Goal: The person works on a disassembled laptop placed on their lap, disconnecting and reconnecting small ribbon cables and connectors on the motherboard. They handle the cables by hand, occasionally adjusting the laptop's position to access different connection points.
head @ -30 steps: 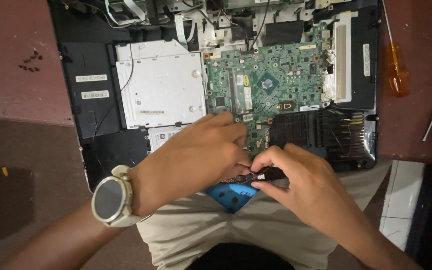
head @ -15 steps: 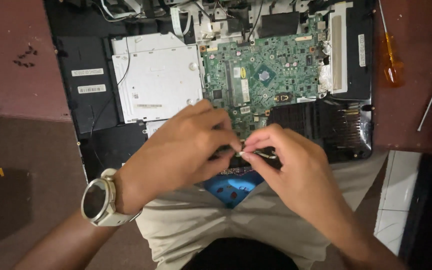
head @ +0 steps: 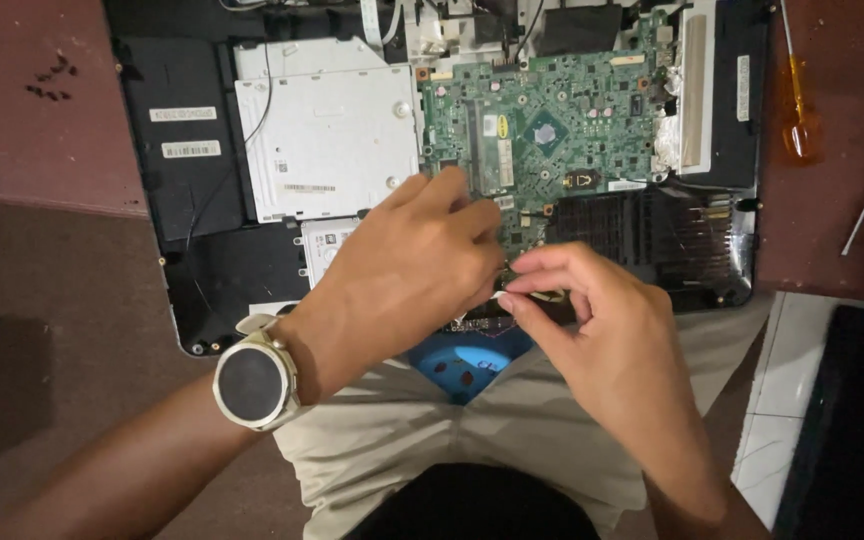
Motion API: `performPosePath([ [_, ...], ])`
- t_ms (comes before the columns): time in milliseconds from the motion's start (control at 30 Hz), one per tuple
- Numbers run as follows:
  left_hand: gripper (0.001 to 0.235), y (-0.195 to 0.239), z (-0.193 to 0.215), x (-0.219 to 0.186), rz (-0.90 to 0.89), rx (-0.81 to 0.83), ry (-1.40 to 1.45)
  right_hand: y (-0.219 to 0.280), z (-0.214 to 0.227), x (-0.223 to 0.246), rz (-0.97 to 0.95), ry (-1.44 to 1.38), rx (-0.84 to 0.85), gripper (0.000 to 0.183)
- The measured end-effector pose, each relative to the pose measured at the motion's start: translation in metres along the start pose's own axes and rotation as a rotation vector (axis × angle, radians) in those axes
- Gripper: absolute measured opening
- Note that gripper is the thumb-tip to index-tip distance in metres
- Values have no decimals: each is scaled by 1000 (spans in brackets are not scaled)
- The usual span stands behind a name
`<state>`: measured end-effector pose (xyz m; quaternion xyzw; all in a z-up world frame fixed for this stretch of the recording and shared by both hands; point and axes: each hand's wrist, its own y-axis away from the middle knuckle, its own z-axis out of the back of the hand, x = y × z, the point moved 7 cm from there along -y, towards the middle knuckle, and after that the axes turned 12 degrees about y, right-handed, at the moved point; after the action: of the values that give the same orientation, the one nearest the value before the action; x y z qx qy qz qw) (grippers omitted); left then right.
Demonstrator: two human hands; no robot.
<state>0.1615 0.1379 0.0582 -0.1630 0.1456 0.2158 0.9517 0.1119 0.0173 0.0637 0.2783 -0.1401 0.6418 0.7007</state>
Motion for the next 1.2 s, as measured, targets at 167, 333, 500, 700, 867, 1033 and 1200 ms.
performPosePath([
  [167, 30, 1, 3, -1, -27, -2, -28, 2, 0, 0, 11, -11, -19, 19],
  [333, 27, -3, 0, -2, -33, 45, -126, 3, 2, -1, -5, -8, -27, 20],
  [500, 11, -1, 25, 7, 77, -23, 275, 0, 4, 4, 26, -19, -17, 15],
  [700, 9, 9, 21, 8, 341, 61, 684, 0, -2, 0, -46, -33, -6, 18],
  [867, 14, 7, 20, 10, 343, 19, 670, 4, -3, 3, -81, -33, -68, 19],
  [1033, 16, 11, 14, 9, 357, 53, 651, 9, -6, 7, -118, -32, -93, 16],
  [1200, 8, 13, 12, 8, 375, 29, 525, 30, -5, 13, -121, 197, -259, 21],
])
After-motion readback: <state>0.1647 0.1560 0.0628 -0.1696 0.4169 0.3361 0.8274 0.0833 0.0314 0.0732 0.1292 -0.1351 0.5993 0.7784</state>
